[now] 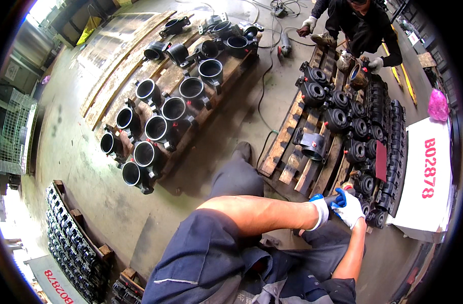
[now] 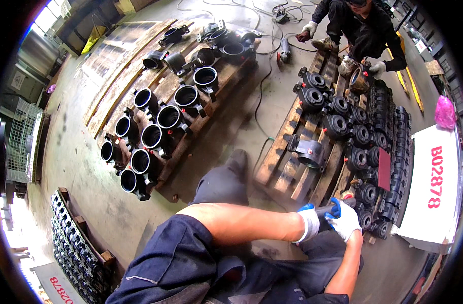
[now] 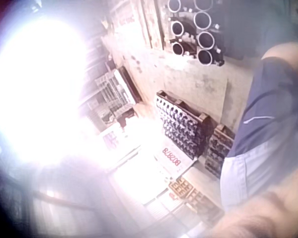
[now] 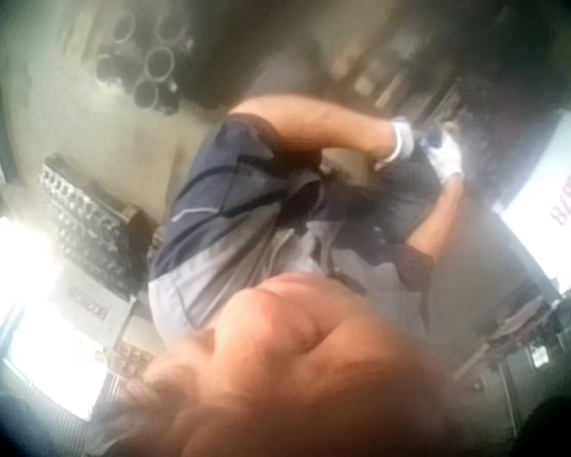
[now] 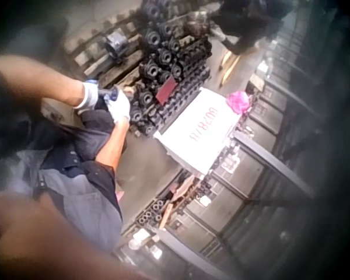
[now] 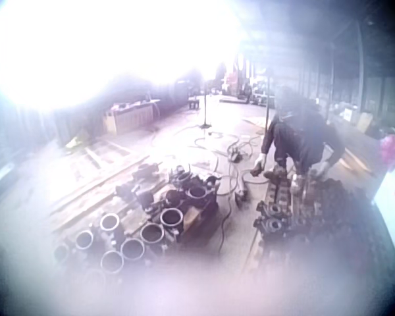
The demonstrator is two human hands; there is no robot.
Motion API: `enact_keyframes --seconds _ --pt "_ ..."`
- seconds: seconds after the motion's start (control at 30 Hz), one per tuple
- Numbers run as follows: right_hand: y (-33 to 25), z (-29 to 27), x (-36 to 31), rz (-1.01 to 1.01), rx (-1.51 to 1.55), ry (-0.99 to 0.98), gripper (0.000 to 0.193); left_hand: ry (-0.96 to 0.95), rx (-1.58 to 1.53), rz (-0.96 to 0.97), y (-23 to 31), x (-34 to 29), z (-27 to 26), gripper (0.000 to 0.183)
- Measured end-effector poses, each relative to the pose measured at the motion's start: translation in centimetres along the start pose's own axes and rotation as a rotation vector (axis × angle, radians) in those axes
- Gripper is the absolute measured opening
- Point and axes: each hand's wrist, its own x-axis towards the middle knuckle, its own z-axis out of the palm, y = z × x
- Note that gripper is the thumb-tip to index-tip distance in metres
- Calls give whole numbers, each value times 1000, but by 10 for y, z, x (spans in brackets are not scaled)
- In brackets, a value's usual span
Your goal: The person uses an angle grinder with a wire brush attachment to clean and polish various black metal components resting on a wooden pallet.
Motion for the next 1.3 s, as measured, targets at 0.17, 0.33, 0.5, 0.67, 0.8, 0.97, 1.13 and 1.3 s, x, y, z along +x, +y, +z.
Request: enact_keyframes --seconds 0.17,0.33,0.5,0.67,0.8,0.97,1.13,1.3 --pt "-11 -1 -1 43 31 -33 64 184 16 83 -4 5 18 30" --pt "-1 4 5 -61 -70 -40 64 467 -56 44 -14 72 78 36" --pt "-1 -6 3 -115 -209 -2 62 470 -97 -19 -5 25 36 47" --pt "-5 -12 0 -104 -189 -6 63 336 -98 -29 -1 25 38 62" --pt "-6 -12 -3 -93 -180 -16 65 397 -184 -1 -4 54 60 59" --pt "-16 -18 -4 -54 -178 -57 68 465 -202 -42 -4 50 62 28" --pt "-19 -21 -5 -25 -173 -86 70 292 -110 -21 -3 45 49 53" --pt "-15 -19 -5 -28 -176 -72 70 477 -177 -5 -8 71 75 54"
